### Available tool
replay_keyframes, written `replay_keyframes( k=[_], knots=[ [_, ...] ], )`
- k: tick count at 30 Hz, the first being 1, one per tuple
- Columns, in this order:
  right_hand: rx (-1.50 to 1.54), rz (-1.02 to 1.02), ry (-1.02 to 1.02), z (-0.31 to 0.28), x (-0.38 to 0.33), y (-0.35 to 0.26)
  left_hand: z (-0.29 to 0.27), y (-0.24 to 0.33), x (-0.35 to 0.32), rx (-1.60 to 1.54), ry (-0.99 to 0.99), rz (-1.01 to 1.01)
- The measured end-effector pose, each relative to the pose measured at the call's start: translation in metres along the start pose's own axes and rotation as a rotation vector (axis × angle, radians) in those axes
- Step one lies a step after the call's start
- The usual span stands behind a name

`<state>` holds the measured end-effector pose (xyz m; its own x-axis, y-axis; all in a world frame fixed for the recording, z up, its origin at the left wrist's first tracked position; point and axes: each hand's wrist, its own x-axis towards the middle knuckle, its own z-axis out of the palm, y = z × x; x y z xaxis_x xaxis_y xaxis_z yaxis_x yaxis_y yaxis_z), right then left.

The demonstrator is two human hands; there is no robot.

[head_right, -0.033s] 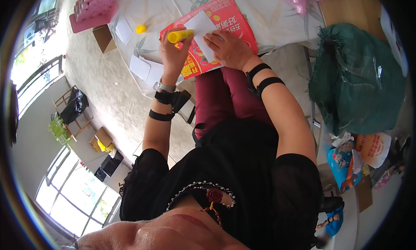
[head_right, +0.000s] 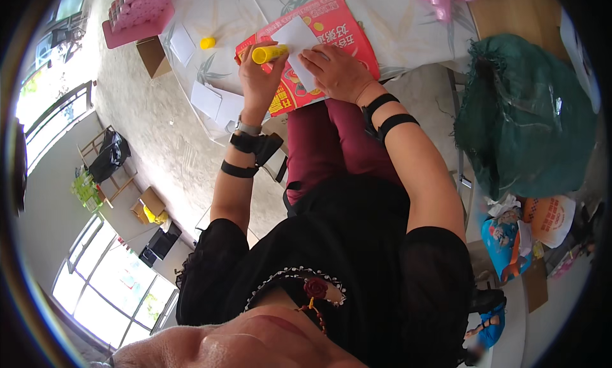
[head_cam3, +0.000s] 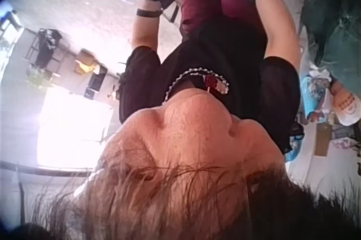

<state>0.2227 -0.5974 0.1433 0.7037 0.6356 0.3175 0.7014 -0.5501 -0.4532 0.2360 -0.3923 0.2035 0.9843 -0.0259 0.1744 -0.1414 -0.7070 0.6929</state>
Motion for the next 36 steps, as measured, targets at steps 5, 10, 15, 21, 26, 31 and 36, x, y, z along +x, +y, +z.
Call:
replay_keyframes(
  k=[5,10,15,21,26,31,36],
  knots=[
    [-0.007,-0.004,-0.004,-0.002,0.003,-0.004,-0.002,-0.011,0.022,0.06,0.029,0.031],
    [0.023,0.001,0.012,0.003,-0.001,0.002,0.0,-0.001,0.015,-0.014,0.05,-0.008],
    [-0.001,0.004,0.013,-0.001,0.002,-0.001,0.009,-0.004,0.011,-0.031,0.024,0.057],
    [0.031,0.006,0.047,0.001,0.001,0.002,0.009,-0.009,0.037,-0.017,0.117,-0.005],
    [0.04,0.007,0.054,-0.002,0.001,-0.001,0.017,0.006,0.015,-0.039,-0.022,0.053],
    [0.022,0.003,0.055,-0.001,0.002,0.001,0.018,0.008,0.047,0.015,0.061,0.033],
    [0.049,0.002,0.064,0.002,-0.002,0.003,0.021,0.015,0.026,-0.032,0.006,0.093]
  ],
)
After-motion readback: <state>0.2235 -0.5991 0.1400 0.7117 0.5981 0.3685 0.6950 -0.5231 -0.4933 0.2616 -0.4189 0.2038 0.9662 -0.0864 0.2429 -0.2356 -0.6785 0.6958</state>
